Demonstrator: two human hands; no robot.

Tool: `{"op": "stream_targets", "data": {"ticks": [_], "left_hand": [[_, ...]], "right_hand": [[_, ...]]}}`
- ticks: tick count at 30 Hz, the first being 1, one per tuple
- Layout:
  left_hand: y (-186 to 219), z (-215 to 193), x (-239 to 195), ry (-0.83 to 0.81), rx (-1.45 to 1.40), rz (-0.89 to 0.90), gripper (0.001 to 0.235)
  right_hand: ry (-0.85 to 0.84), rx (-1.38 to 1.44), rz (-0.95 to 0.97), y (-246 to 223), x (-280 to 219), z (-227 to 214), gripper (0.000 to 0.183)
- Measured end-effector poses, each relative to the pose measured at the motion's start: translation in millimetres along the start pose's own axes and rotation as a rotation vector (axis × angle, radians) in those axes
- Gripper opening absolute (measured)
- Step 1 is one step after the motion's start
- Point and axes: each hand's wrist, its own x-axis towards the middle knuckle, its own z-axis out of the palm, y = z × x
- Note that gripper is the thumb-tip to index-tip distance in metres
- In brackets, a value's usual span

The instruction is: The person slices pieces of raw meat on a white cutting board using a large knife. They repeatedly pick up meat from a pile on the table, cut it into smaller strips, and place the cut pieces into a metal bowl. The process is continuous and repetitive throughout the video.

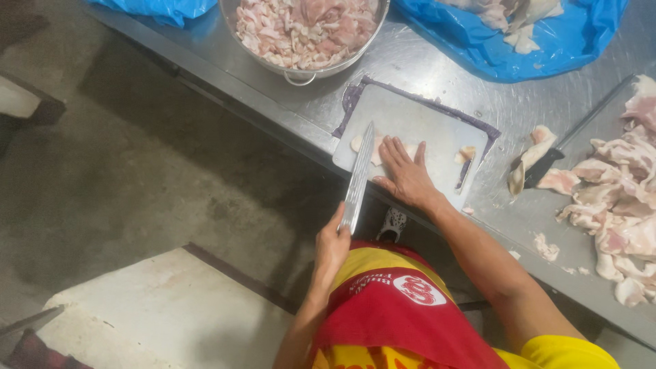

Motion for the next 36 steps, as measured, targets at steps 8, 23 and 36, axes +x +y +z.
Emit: {"op": "stream_targets", "data": {"ticks": [8,23,36], "left_hand": [[26.2,9.8,25.6,-0.116,-0.218,-0.162,0.059],[38.4,28.5,51.7,-0.136,-0.133,-0.132,0.059],[-1.8,-31.5,-18.5,-0.322,-0.259,-0.283,0.061]], "right_hand": [[-0.004,-0.035,0.044,-10.1,4.5,-3.3,0.092],[0.012,0.052,0.069,-11.4,3.3,1.2,0.091],[0.052,0.017,0.088,-8.7,1.4,10.1,0.089]]}}
